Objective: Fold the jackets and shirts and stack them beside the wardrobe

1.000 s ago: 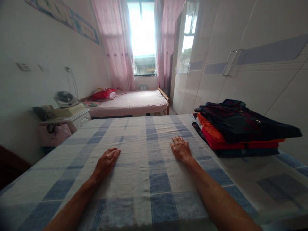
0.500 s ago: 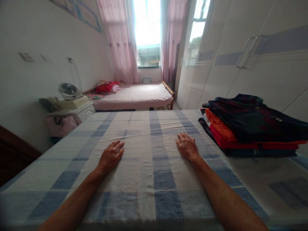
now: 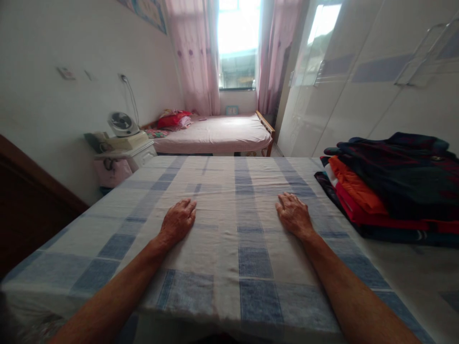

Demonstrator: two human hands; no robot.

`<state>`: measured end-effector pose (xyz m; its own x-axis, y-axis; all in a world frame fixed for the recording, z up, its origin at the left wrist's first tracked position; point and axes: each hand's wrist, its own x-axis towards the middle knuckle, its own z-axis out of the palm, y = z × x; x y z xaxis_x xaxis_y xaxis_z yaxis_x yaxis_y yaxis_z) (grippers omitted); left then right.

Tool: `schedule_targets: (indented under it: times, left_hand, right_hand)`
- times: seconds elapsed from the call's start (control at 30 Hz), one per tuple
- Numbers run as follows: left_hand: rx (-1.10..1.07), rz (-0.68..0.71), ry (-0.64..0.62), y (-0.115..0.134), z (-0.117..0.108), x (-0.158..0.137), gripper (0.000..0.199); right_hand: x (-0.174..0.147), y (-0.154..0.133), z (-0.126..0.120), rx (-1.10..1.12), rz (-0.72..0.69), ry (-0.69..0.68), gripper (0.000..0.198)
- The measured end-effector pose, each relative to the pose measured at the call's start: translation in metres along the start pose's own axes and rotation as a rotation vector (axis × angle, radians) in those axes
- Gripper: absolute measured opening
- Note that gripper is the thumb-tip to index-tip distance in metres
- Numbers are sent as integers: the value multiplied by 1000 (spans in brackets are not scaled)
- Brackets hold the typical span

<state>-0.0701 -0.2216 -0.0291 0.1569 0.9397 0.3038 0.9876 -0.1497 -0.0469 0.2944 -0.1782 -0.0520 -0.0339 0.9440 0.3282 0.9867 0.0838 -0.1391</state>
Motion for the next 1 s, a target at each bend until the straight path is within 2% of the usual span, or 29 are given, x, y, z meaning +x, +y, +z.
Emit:
schedule_targets:
  times: [0.27,0.43,0.53,0.63,0.8,1.0]
  left_hand:
    - [7,61,7,0,4,-3,41]
    - [56,206,-72,6,-3,8,39]
    - [-2,279,-95,25,-10,25,38]
    - [-142,369,-60,56,-11,43,41]
    - [-309,488,-63,101,8,52,42]
    - [-338,506,-46,105,32,47,44]
  right_hand:
    - [-4,-9,-7,10,41,-30,44]
    - [-6,-14,-12,1,58,-25,44]
    - [-7,-15,-12,3,66,-30,44]
    - [-8,-15,-11,13,59,-23,44]
    - [-8,-15,-9,3,56,-12,44]
    - [-11,-19,-10,-33,44,-4,48]
